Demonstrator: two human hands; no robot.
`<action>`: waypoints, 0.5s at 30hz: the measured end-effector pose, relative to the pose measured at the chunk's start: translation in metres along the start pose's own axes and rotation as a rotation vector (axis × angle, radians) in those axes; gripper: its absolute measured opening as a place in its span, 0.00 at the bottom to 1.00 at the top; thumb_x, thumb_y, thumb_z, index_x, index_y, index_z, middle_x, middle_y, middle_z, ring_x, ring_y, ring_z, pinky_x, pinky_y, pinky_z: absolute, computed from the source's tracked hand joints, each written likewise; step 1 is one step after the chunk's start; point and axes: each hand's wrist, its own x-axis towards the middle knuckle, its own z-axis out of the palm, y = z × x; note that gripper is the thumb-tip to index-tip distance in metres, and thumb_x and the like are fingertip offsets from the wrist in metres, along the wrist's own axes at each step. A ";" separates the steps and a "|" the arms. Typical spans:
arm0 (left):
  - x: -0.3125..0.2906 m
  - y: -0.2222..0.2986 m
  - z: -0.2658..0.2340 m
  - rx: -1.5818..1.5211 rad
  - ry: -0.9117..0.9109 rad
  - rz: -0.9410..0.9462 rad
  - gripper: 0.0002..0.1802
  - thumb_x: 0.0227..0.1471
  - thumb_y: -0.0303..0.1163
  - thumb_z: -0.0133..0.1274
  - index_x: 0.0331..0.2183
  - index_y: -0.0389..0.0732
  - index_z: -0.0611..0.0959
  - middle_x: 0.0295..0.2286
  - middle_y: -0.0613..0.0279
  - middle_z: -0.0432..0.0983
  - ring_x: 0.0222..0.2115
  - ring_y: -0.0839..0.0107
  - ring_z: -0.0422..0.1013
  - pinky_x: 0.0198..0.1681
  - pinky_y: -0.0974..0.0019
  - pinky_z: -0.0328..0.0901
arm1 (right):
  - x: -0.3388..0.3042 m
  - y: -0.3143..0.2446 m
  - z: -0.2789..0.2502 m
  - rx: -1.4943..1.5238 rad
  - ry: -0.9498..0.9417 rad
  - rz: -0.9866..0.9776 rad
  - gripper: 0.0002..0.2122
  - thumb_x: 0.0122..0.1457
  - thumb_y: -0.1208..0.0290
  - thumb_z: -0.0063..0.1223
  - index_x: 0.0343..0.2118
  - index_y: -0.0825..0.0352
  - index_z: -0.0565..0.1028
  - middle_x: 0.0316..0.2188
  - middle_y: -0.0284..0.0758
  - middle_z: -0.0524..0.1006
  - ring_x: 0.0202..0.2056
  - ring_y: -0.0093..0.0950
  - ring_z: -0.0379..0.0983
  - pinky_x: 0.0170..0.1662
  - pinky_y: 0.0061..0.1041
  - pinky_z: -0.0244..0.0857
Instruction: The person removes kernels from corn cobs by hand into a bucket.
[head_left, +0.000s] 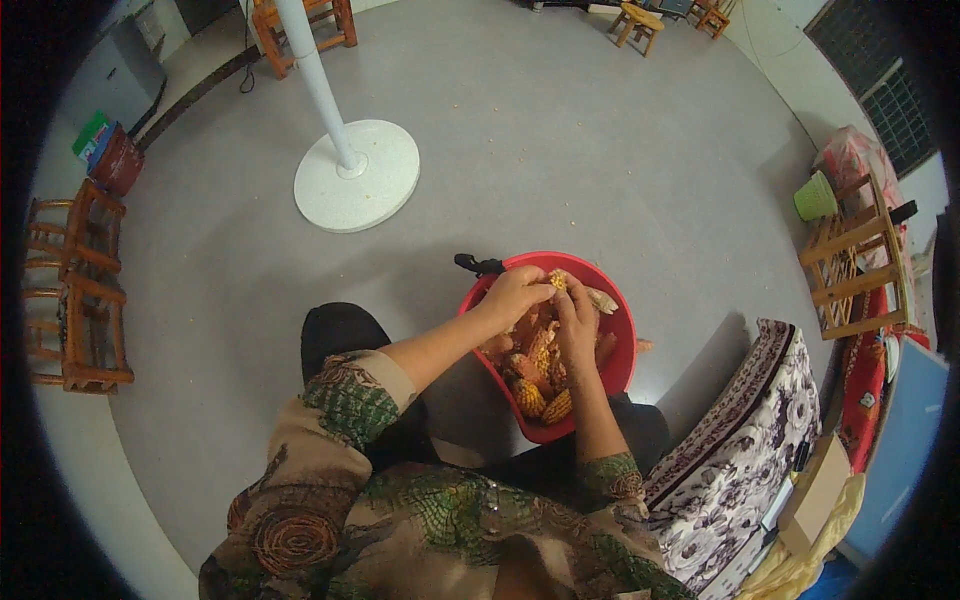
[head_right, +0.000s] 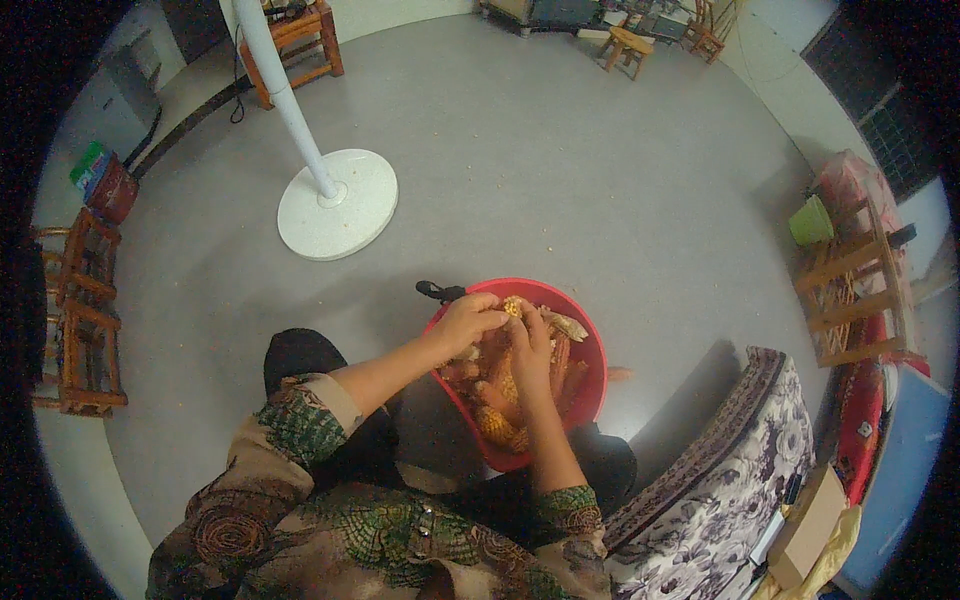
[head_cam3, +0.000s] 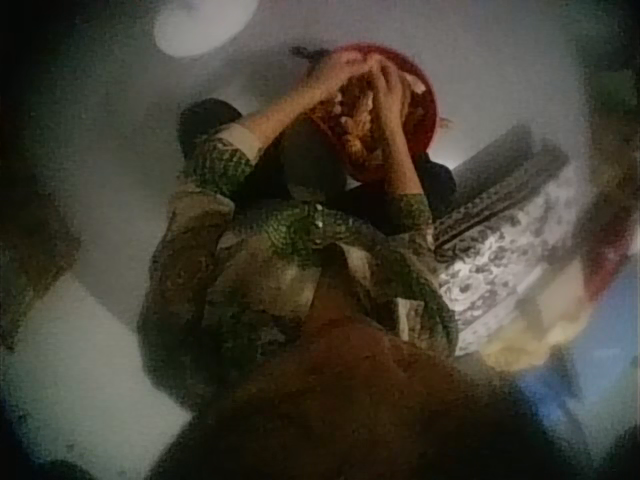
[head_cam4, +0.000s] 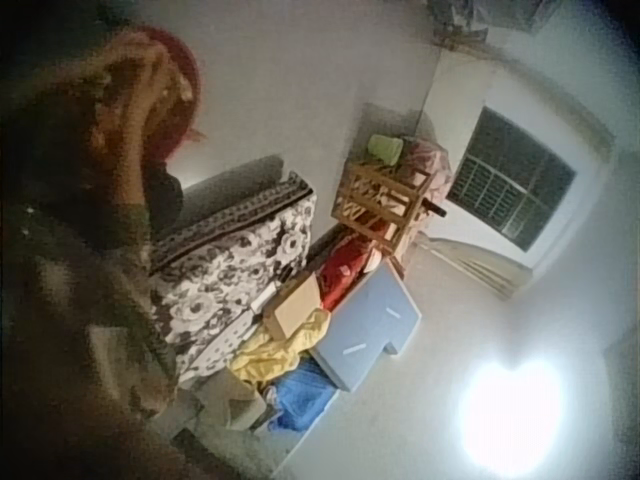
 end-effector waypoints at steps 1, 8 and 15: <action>0.001 -0.002 0.000 0.000 0.002 -0.001 0.12 0.48 0.33 0.46 0.30 0.32 0.76 0.21 0.62 0.72 0.22 0.76 0.67 0.24 0.70 0.61 | -0.002 -0.009 0.001 0.001 -0.002 0.000 0.15 0.59 0.73 0.41 0.48 0.71 0.65 0.40 0.34 0.72 0.39 0.22 0.69 0.41 0.19 0.62; 0.011 -0.034 0.001 -0.053 0.111 0.057 0.08 0.46 0.30 0.43 0.23 0.34 0.71 0.16 0.68 0.64 0.17 0.79 0.59 0.19 0.70 0.54 | -0.008 0.008 0.015 -0.160 -0.037 -0.167 0.16 0.62 0.72 0.36 0.52 0.70 0.63 0.47 0.38 0.68 0.47 0.26 0.65 0.49 0.22 0.58; 0.010 -0.018 0.005 -0.296 -0.030 -0.113 0.07 0.42 0.29 0.44 0.23 0.33 0.69 0.17 0.65 0.63 0.19 0.75 0.60 0.22 0.66 0.55 | -0.010 0.009 0.009 -0.105 0.071 -0.069 0.16 0.63 0.70 0.34 0.52 0.70 0.63 0.48 0.38 0.67 0.49 0.27 0.63 0.52 0.23 0.56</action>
